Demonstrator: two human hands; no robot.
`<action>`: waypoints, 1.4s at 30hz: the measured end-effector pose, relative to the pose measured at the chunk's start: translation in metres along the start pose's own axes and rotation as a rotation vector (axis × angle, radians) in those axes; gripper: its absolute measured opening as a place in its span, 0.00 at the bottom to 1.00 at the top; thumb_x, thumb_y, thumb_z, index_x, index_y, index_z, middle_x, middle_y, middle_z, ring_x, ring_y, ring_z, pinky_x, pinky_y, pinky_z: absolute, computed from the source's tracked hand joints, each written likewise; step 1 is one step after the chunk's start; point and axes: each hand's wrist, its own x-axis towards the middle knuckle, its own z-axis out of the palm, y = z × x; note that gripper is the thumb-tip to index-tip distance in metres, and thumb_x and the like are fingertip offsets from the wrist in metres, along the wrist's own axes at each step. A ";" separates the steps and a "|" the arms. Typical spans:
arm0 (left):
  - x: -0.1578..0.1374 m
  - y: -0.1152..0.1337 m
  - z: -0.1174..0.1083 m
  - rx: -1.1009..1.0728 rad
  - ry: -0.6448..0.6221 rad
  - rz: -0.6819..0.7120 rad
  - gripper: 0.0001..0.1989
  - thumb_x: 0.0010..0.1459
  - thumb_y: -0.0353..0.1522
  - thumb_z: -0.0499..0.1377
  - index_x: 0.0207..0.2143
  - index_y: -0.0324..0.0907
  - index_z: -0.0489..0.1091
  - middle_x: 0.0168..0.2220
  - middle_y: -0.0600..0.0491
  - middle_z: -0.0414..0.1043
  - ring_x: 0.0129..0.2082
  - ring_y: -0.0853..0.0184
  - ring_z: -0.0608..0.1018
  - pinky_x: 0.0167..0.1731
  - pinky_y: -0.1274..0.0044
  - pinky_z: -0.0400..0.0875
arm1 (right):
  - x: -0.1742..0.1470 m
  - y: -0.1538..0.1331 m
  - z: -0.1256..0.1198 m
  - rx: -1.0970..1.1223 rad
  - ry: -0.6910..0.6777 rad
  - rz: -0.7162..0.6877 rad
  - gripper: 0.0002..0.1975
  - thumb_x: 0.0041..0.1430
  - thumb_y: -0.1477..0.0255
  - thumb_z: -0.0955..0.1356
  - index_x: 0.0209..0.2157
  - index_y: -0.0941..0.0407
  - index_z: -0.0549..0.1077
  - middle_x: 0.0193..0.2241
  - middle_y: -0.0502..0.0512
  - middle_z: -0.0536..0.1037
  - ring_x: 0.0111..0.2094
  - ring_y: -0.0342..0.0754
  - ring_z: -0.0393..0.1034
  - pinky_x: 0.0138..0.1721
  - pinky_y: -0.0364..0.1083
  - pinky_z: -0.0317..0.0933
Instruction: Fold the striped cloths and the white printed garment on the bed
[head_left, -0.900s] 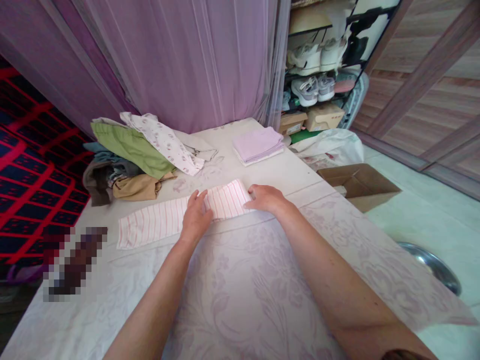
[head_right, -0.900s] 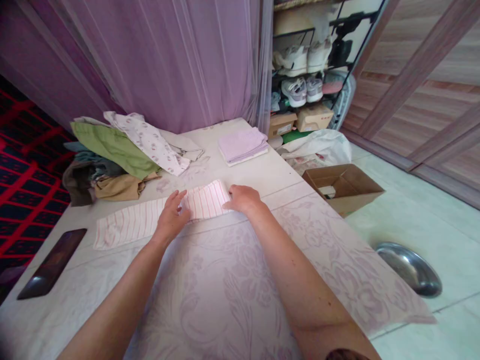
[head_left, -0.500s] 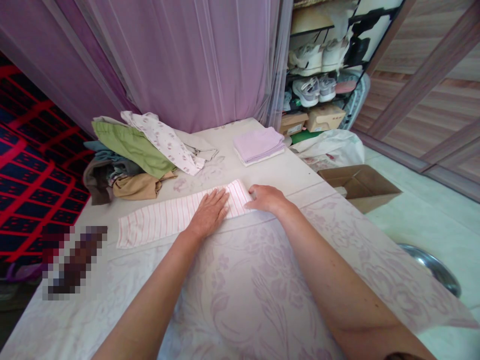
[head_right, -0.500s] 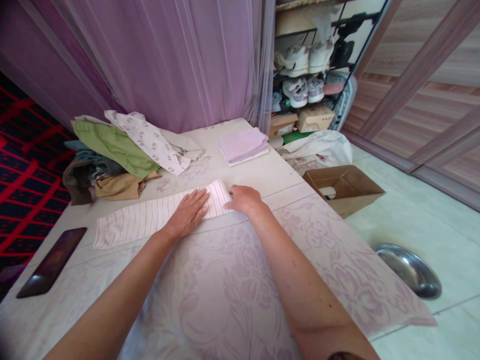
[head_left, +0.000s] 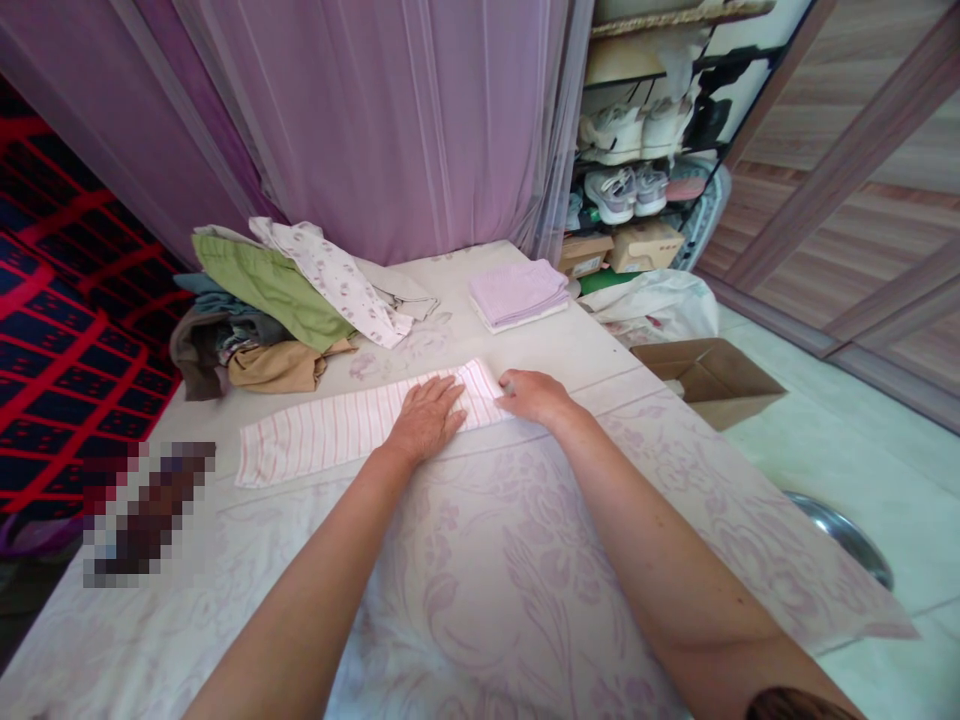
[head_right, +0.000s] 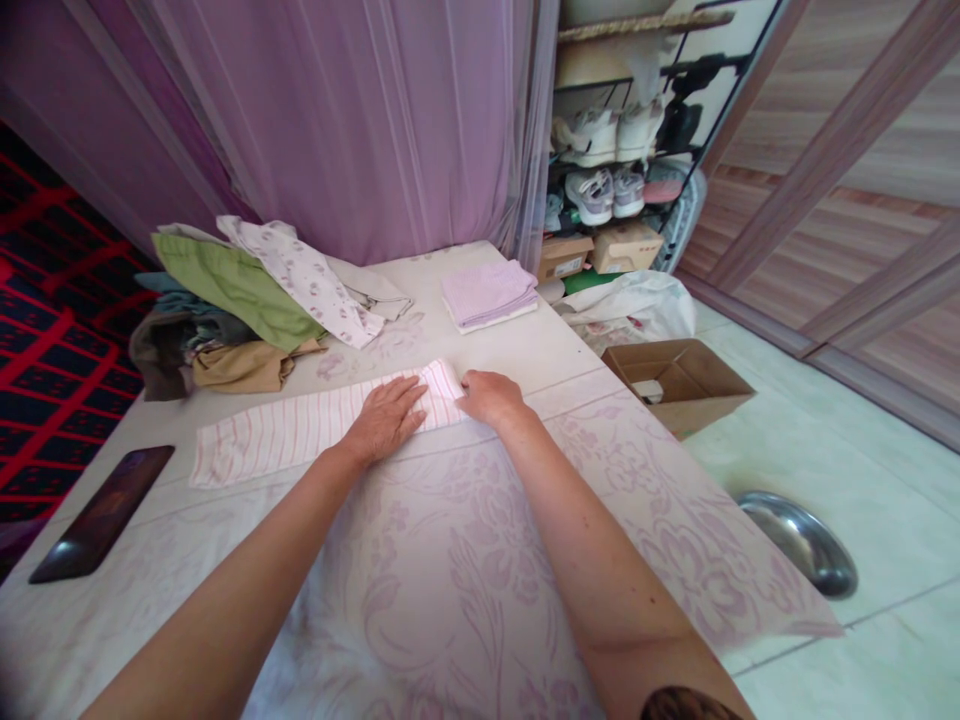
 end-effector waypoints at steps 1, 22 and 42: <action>0.000 0.000 -0.001 0.005 -0.001 0.009 0.25 0.64 0.41 0.48 0.61 0.45 0.60 0.65 0.47 0.56 0.64 0.54 0.57 0.62 0.59 0.47 | 0.000 0.001 0.001 0.001 0.008 -0.001 0.18 0.55 0.64 0.66 0.47 0.50 0.73 0.44 0.55 0.79 0.45 0.53 0.72 0.38 0.46 0.62; -0.011 -0.015 -0.002 -0.221 0.116 0.131 0.25 0.55 0.42 0.61 0.53 0.43 0.67 0.66 0.42 0.50 0.67 0.52 0.48 0.62 0.58 0.49 | -0.034 -0.002 0.043 0.175 0.355 -0.427 0.08 0.56 0.71 0.67 0.39 0.51 0.76 0.51 0.54 0.72 0.53 0.49 0.64 0.55 0.49 0.56; -0.028 -0.008 0.000 -0.158 0.173 0.185 0.06 0.60 0.33 0.55 0.36 0.47 0.73 0.55 0.52 0.70 0.62 0.56 0.62 0.61 0.51 0.47 | -0.019 0.013 0.066 0.214 0.597 -0.609 0.08 0.57 0.76 0.67 0.32 0.51 0.79 0.42 0.54 0.78 0.43 0.49 0.71 0.46 0.49 0.64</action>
